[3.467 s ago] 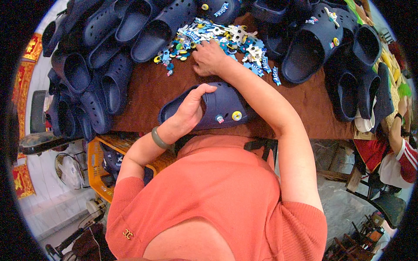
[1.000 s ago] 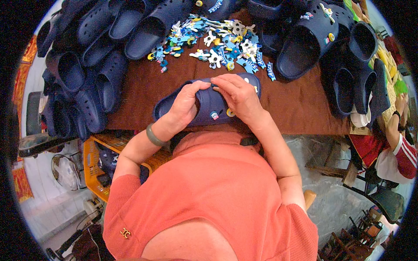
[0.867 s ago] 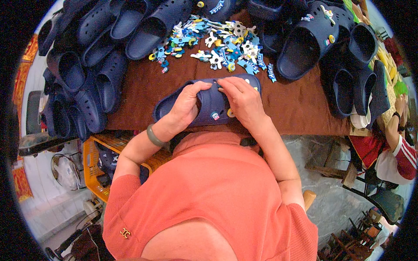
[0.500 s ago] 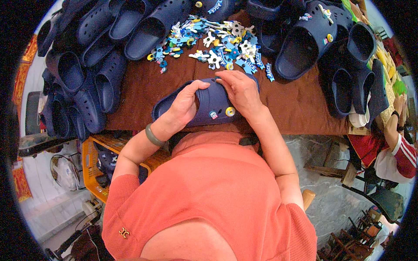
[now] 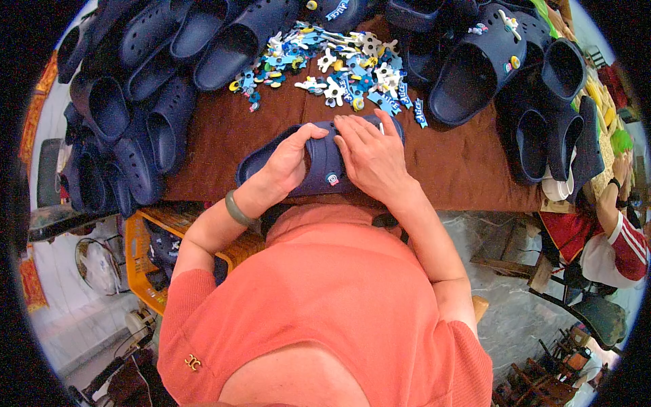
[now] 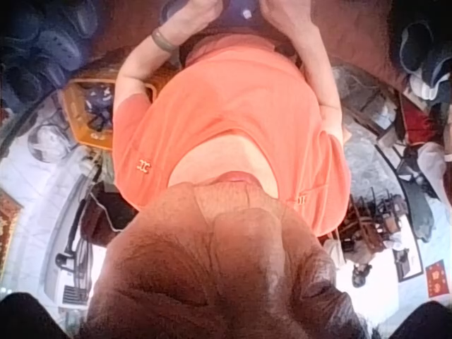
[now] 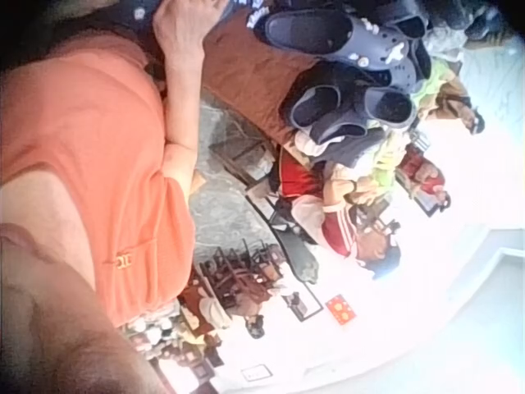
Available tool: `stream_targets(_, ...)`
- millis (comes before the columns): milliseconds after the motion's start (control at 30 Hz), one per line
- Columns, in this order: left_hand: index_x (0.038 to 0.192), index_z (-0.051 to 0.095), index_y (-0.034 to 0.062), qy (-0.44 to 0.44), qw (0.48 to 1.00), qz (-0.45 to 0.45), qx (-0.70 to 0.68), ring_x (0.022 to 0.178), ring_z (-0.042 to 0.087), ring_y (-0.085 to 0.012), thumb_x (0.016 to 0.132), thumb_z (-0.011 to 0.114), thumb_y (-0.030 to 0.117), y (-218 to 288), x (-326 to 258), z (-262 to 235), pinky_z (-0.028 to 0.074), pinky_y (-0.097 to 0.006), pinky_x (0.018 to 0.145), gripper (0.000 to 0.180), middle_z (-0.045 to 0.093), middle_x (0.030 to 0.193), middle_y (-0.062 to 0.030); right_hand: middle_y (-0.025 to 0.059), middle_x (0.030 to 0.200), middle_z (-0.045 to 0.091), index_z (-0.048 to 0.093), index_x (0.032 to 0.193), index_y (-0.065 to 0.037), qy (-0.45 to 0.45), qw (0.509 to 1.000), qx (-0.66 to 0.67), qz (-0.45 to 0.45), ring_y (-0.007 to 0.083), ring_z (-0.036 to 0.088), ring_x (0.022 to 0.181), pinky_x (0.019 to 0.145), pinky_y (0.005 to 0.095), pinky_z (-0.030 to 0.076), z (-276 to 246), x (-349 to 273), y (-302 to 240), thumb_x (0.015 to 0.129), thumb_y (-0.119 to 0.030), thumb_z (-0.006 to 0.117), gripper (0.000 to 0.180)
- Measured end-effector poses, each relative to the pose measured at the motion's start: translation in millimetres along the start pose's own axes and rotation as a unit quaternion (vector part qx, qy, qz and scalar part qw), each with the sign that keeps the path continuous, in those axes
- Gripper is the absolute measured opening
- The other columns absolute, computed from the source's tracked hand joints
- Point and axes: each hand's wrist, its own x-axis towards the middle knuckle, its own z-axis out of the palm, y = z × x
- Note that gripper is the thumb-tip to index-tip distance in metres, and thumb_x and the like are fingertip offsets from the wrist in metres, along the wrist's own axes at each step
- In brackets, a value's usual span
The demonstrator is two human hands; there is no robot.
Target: Attaching decorative charms into the holes of rubber clogs.
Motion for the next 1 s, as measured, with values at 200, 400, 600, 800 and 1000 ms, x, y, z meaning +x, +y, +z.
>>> stream_targets(200, 0.101, 0.064, 0.0017, 0.012, 1.000, 0.006, -0.015, 0.089, 0.064, -0.0160, 0.088, 0.056, 0.017, -4, 3, -4, 0.050, -0.032, 0.087, 0.021, 0.067, 0.099, -0.0069, 0.0125, 0.103, 0.066, 0.060, 0.111, -0.002, -0.004, 1.000, -0.015, 0.013, 0.0249, 0.062, 0.101, 0.097, 0.0439, 0.039, 10, 9, 2, 0.086, -0.012, 0.061, 0.027)
stream_targets(400, 0.103, 0.063, 0.0013, 0.007, 1.000, 0.008, -0.011, 0.092, 0.064, -0.0161, 0.087, 0.057, 0.015, -6, 2, -7, 0.049, -0.032, 0.089, 0.022, 0.067, 0.102, -0.0072, 0.0127, 0.102, 0.066, 0.060, 0.113, -0.005, 0.049, 0.993, 0.111, -0.012, 0.0260, 0.063, 0.097, 0.095, 0.0445, 0.042, 13, -4, 5, 0.083, -0.005, 0.063, 0.030)
stream_targets(600, 0.103, 0.063, 0.0018, 0.015, 1.000, 0.017, -0.004, 0.092, 0.063, -0.0165, 0.085, 0.058, 0.013, -4, 1, -3, 0.048, -0.031, 0.090, 0.022, 0.067, 0.102, -0.0069, 0.0112, 0.104, 0.067, 0.060, 0.113, -0.004, 0.014, 1.000, 0.015, 0.009, 0.0240, 0.063, 0.099, 0.097, 0.0463, 0.040, 6, 2, -5, 0.082, -0.006, 0.063, 0.031)
stream_targets(800, 0.102, 0.064, 0.0015, 0.022, 0.999, 0.037, 0.006, 0.091, 0.064, -0.0160, 0.086, 0.058, 0.013, -8, 2, -11, 0.049, -0.032, 0.089, 0.021, 0.067, 0.102, -0.0070, 0.0106, 0.107, 0.066, 0.060, 0.113, -0.003, -0.016, 0.999, -0.046, 0.023, 0.0229, 0.062, 0.102, 0.100, 0.0464, 0.037, 0, -3, -7, 0.082, -0.008, 0.062, 0.032)
stream_targets(1000, 0.100, 0.064, 0.0018, 0.013, 1.000, 0.025, -0.006, 0.090, 0.065, -0.0168, 0.086, 0.058, 0.014, -8, 3, -10, 0.051, -0.032, 0.086, 0.019, 0.067, 0.100, -0.0073, 0.0118, 0.110, 0.065, 0.060, 0.114, -0.003, -0.020, 0.999, -0.039, 0.005, 0.0237, 0.062, 0.104, 0.101, 0.0476, 0.035, -5, -12, -12, 0.082, -0.008, 0.062, 0.033)
